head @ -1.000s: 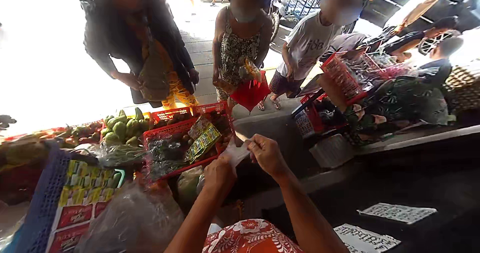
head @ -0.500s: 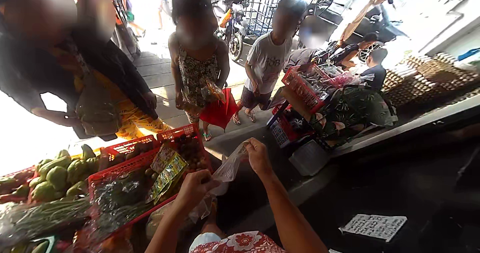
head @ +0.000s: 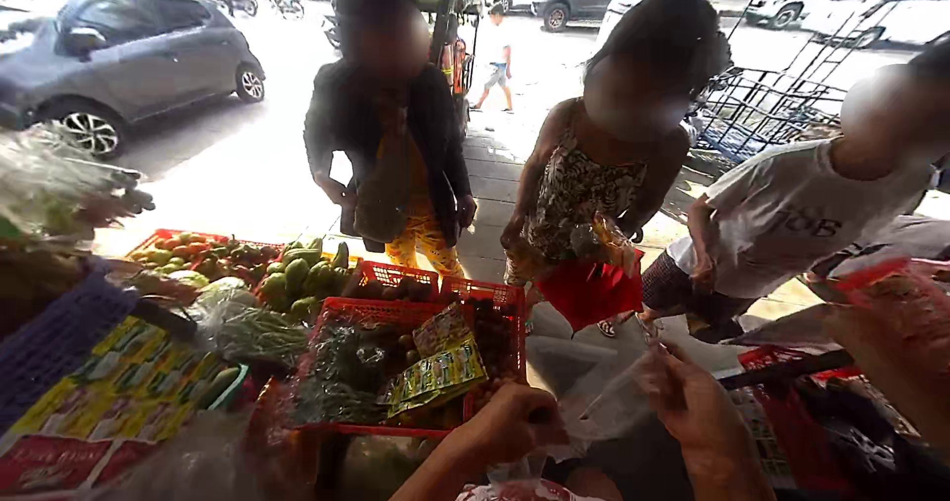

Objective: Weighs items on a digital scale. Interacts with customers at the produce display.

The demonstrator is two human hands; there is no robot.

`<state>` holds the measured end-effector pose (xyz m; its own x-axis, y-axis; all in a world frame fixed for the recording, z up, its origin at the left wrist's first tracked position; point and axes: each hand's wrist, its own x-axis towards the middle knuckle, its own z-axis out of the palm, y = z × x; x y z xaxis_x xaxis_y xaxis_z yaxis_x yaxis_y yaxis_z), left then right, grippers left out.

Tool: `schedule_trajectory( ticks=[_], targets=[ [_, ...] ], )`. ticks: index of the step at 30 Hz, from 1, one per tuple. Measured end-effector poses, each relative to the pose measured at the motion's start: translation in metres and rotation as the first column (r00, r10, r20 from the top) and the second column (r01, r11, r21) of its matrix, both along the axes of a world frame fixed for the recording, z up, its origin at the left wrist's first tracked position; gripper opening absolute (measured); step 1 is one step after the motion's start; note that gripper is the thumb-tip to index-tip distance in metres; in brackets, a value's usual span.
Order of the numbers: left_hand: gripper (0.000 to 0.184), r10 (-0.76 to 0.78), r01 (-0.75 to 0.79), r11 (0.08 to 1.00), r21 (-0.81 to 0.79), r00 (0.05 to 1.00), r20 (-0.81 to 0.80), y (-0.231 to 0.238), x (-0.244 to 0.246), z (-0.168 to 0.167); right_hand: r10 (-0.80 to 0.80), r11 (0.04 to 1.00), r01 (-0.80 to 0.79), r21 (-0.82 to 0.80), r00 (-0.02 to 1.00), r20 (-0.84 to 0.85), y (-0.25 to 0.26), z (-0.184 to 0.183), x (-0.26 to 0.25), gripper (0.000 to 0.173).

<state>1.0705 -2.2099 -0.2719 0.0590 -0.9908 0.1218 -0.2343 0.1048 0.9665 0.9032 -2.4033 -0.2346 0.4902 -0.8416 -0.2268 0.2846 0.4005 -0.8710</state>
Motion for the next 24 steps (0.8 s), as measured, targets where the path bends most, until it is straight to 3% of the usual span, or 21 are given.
schedule_trajectory(
  ticks=[3,6,9,11,14,16,17,18,20,22,24],
  targets=[
    [0.015,0.095,-0.095,0.995,-0.016,0.995,0.005,0.017,0.009,0.012,0.202,0.977,-0.207,0.052,0.976,0.080,-0.002,0.019,0.034,0.029],
    [0.012,0.173,-0.156,0.976,-0.151,0.979,0.105,0.028,0.032,0.024,0.441,0.897,-0.435,-0.071,0.884,0.157,-0.005,0.044,0.062,0.021],
    [0.031,0.335,-0.311,0.941,-0.129,0.903,0.267,0.046,0.053,0.043,0.685,0.711,-0.663,-0.236,0.728,0.017,-0.003,0.067,0.099,0.012],
    [0.055,0.528,-0.510,0.847,-0.153,0.767,0.365,0.049,0.051,0.062,0.782,0.538,-0.767,-0.351,0.609,-0.134,0.005,0.072,0.126,0.008],
    [0.078,0.684,-0.706,0.671,-0.224,0.473,0.555,0.022,0.041,0.082,0.808,0.242,-0.708,-0.664,0.525,-0.266,0.019,0.061,0.161,0.008],
    [0.082,0.723,-0.772,0.594,-0.228,0.387,0.573,-0.005,0.045,0.081,0.721,0.086,-0.527,-0.846,0.619,-0.312,0.027,0.047,0.178,0.010],
    [0.075,0.757,-0.803,0.551,-0.229,0.364,0.543,-0.014,0.049,0.077,0.671,0.035,-0.453,-0.891,0.672,-0.315,0.028,0.039,0.184,0.012],
    [0.060,0.771,-0.819,0.529,-0.221,0.356,0.528,-0.020,0.052,0.072,0.631,0.016,-0.408,-0.913,0.712,-0.307,0.028,0.032,0.188,0.013],
    [0.026,0.768,-0.823,0.497,-0.275,0.269,0.581,-0.027,0.055,0.063,0.621,0.070,-0.384,-0.921,0.739,-0.261,0.023,0.017,0.192,0.013],
    [0.010,0.706,-0.840,0.478,-0.256,0.195,0.681,-0.031,0.049,0.058,0.645,0.159,-0.371,-0.915,0.741,-0.188,0.018,-0.002,0.191,0.015],
    [0.005,0.670,-0.864,0.444,-0.235,0.147,0.727,-0.033,0.039,0.053,0.689,0.199,-0.363,-0.910,0.712,-0.134,0.011,-0.023,0.191,0.024]
  ],
)
